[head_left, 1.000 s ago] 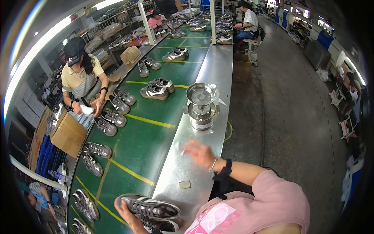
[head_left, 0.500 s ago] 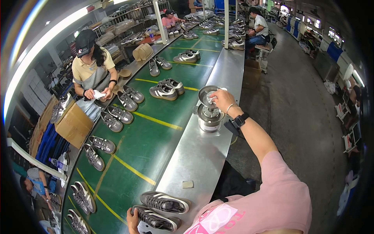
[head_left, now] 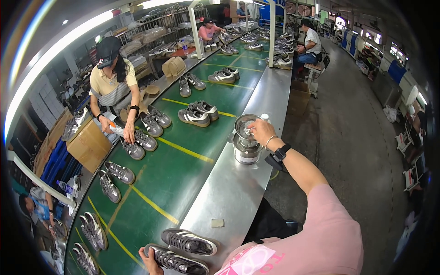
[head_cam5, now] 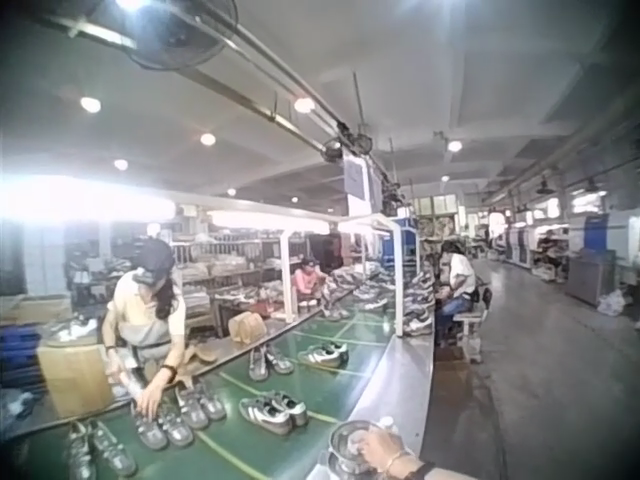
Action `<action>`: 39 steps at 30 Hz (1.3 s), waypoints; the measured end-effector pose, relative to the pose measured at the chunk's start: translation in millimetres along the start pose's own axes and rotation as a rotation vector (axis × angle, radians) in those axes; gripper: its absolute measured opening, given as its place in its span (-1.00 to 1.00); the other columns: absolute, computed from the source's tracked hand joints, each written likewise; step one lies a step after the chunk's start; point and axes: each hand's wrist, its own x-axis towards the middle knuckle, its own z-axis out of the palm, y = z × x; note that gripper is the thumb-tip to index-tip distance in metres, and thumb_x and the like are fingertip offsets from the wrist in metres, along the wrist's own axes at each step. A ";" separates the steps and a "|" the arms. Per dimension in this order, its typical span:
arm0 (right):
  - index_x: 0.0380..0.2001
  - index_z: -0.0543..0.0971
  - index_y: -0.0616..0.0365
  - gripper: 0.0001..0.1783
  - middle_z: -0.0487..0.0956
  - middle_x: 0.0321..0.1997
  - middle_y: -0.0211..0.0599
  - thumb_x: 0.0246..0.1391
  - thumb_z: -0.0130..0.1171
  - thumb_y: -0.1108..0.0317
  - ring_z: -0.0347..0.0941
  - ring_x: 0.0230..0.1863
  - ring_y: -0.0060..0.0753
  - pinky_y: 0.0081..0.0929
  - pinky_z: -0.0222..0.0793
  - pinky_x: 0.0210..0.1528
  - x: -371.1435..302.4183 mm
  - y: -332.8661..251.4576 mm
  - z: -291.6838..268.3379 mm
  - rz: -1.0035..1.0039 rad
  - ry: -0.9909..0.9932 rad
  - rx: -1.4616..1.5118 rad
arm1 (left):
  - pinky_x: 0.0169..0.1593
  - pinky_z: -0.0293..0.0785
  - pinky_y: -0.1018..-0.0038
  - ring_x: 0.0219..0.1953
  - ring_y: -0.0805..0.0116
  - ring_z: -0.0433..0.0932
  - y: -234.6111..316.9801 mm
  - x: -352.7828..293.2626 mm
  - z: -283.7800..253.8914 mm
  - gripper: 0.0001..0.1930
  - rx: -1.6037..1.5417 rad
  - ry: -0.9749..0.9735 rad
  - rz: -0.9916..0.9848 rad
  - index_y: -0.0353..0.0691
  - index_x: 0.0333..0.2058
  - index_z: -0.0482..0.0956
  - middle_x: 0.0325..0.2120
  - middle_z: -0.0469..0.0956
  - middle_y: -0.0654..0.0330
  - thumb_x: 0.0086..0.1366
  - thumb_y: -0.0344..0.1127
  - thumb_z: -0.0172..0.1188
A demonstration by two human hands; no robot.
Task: Cleaning and inspecting shoes at an assembly line workstation.
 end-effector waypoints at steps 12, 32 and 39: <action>-0.17 0.69 0.10 -0.77 0.62 -0.27 -0.35 0.07 0.26 0.52 0.52 -0.44 -0.44 -0.52 0.40 -0.38 -5.8 -26.9 -2.4 -0.393 0.461 0.240 | 0.09 0.47 0.44 -0.05 0.34 0.52 137.7 12.6 -0.6 -0.55 -0.381 0.267 0.553 -0.31 0.14 0.38 -0.04 0.49 0.10 0.32 -0.38 0.26; -0.22 0.58 0.14 -0.75 0.58 -0.19 -0.27 -0.05 0.14 0.48 0.54 -0.38 -0.17 -0.28 0.45 -0.31 -241.8 -230.9 153.1 -1.199 -0.330 0.380 | -0.08 0.57 0.40 -0.19 0.29 0.63 153.3 0.6 106.5 -0.50 0.185 0.629 0.834 -0.11 -0.01 0.57 -0.18 0.60 0.17 0.07 -0.19 0.49; -0.24 0.60 0.28 -0.84 0.57 -0.27 -0.08 0.08 0.17 0.50 0.54 -0.42 -0.03 -0.32 0.42 -0.35 -252.5 -233.7 141.9 -0.786 -0.542 0.670 | 0.00 0.52 0.44 -0.13 0.34 0.60 149.5 -6.6 106.9 -0.48 0.130 0.592 0.820 -0.17 0.02 0.57 -0.11 0.60 0.18 0.08 -0.23 0.49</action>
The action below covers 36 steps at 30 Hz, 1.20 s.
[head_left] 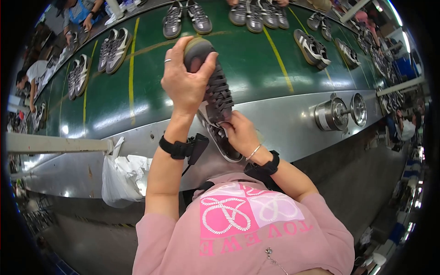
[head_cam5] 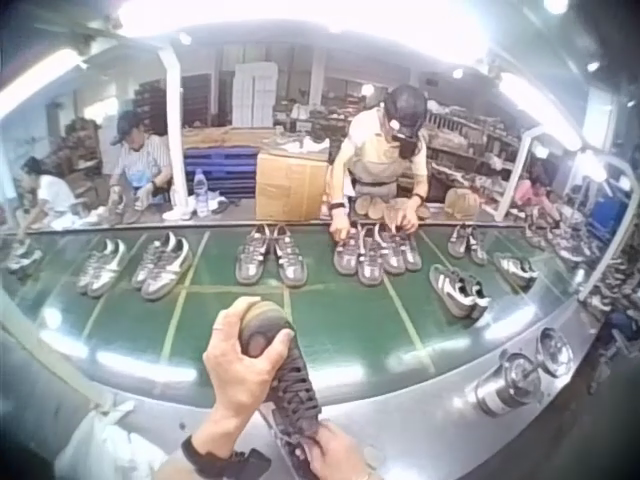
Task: Cleaning and inspecting shoes at an assembly line workstation.
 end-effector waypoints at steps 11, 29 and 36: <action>-0.32 0.60 0.17 -0.89 0.55 -0.24 -0.09 0.06 0.16 0.48 0.55 -0.34 0.10 -0.11 0.49 -0.32 -2.0 -17.8 -0.7 0.058 -0.128 -0.181 | -0.02 0.54 0.36 -0.12 0.23 0.62 0.9 -2.8 -1.2 -0.46 0.070 0.038 0.030 -0.11 0.01 0.56 -0.13 0.61 0.17 0.05 -0.16 0.49; -0.14 0.63 0.09 -0.70 0.52 -0.17 -0.10 0.00 0.14 0.48 0.56 -0.39 -0.04 -0.15 0.50 -0.34 -4.7 -6.4 -13.3 -0.091 -0.277 -0.429 | -0.32 0.58 0.33 -0.35 0.22 0.64 -0.5 1.2 12.6 -0.46 0.088 0.073 0.189 0.00 -0.03 0.55 -0.32 0.58 0.24 -0.01 -0.09 0.50; -0.20 0.62 0.16 -0.74 0.55 -0.22 -0.02 -0.03 0.15 0.49 0.56 -0.37 0.00 -0.13 0.49 -0.33 1.6 3.3 2.1 -0.103 -0.318 -0.434 | -0.07 0.55 0.35 -0.16 0.20 0.63 4.3 -0.2 6.8 -0.46 0.053 -0.036 0.057 -0.14 0.01 0.55 -0.19 0.61 0.13 0.04 -0.18 0.50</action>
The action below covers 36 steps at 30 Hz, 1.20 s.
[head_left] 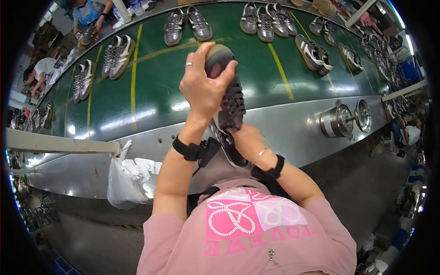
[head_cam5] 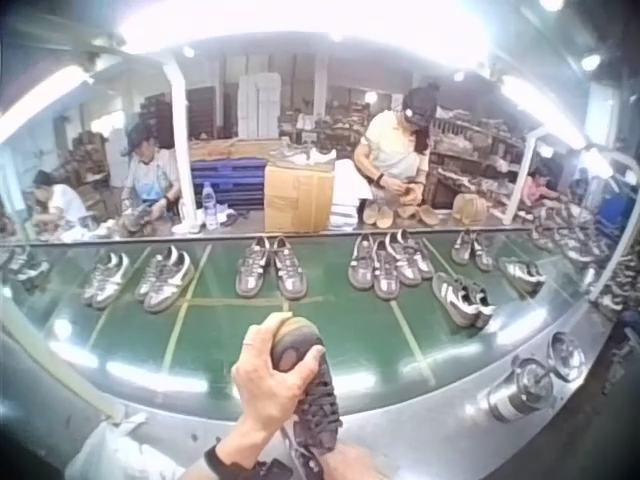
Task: Cleaning and inspecting shoes at an assembly line workstation.
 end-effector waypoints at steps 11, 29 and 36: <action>-0.14 0.67 0.08 -0.73 0.58 -0.14 -0.22 0.10 0.17 0.58 0.56 -0.28 -0.14 -0.40 0.49 -0.21 -40.9 12.7 -27.7 0.104 0.234 0.582 | -0.05 0.52 0.46 -0.17 0.39 0.55 -43.7 -7.5 -47.5 -0.51 -0.366 0.115 -0.188 -0.23 0.02 0.46 -0.16 0.55 0.18 0.19 -0.22 0.44; -0.05 0.60 0.27 -0.77 0.54 -0.07 -0.35 0.31 0.03 0.51 0.47 -0.14 -0.57 -0.62 0.42 -0.14 -96.6 137.3 23.2 0.636 0.720 0.717 | -0.01 0.47 0.16 -0.07 -0.06 0.57 -73.5 -105.0 -77.3 -0.30 0.360 -0.525 -0.425 -0.15 0.25 0.31 -0.21 0.60 -0.15 0.25 0.06 0.27; -0.06 0.61 0.27 -0.77 0.53 -0.09 -0.36 0.28 0.07 0.52 0.46 -0.20 -0.57 -0.64 0.39 -0.19 -89.6 156.6 37.3 0.734 0.798 0.623 | -0.45 0.50 0.08 -0.54 -0.10 0.61 2.0 -132.2 -61.4 -0.18 0.598 -0.910 -0.301 -0.07 0.36 0.08 -0.65 0.57 0.07 0.26 0.10 0.25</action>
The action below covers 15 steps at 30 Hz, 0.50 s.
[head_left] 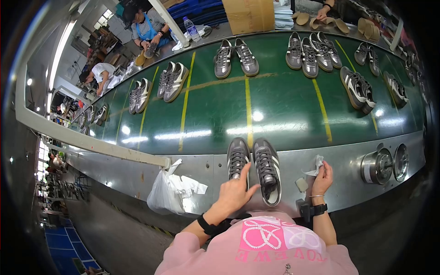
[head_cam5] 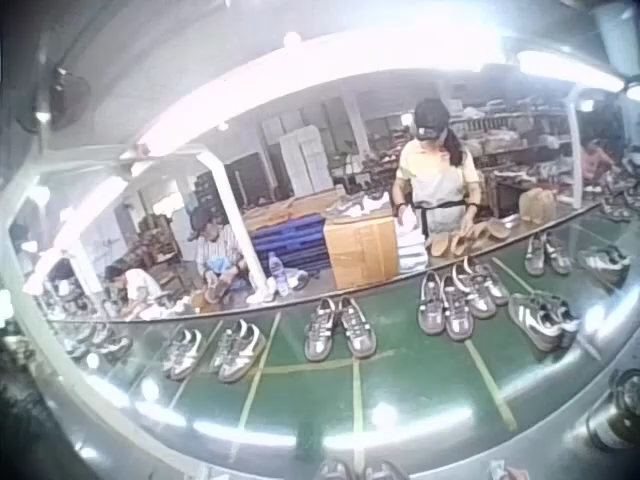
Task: Cleaning and inspecting shoes at an assembly line workstation.
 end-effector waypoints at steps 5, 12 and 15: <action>-0.11 0.64 0.23 -0.79 0.55 -0.16 -0.37 0.22 0.10 0.55 0.44 -0.30 -0.55 -0.60 0.36 -0.31 -4.3 -1.7 5.0 -0.007 -0.004 -0.012 | -0.42 0.52 0.01 -0.49 -0.19 0.63 23.0 11.2 6.3 -0.14 0.075 -0.216 -0.046 -0.09 0.37 0.01 -0.55 0.63 -0.07 0.27 0.15 0.21; -0.14 0.66 0.18 -0.78 0.56 -0.20 -0.35 0.17 0.13 0.56 0.34 -0.43 -0.59 -0.62 0.28 -0.42 -5.8 12.3 9.3 -0.092 0.039 -0.092 | -0.37 0.54 0.03 -0.47 -0.15 0.65 19.2 6.8 5.6 -0.15 0.177 -0.248 -0.167 -0.15 0.33 0.13 -0.54 0.63 -0.09 0.25 0.25 0.19; -0.13 0.66 0.18 -0.77 0.56 -0.20 -0.37 0.16 0.14 0.58 0.33 -0.45 -0.60 -0.62 0.26 -0.45 -2.4 3.9 7.8 -0.045 -0.001 -0.073 | -0.35 0.55 0.03 -0.46 -0.15 0.65 19.0 10.0 24.4 -0.10 0.148 -0.204 -0.175 -0.22 0.32 0.12 -0.53 0.63 -0.10 0.22 0.29 0.19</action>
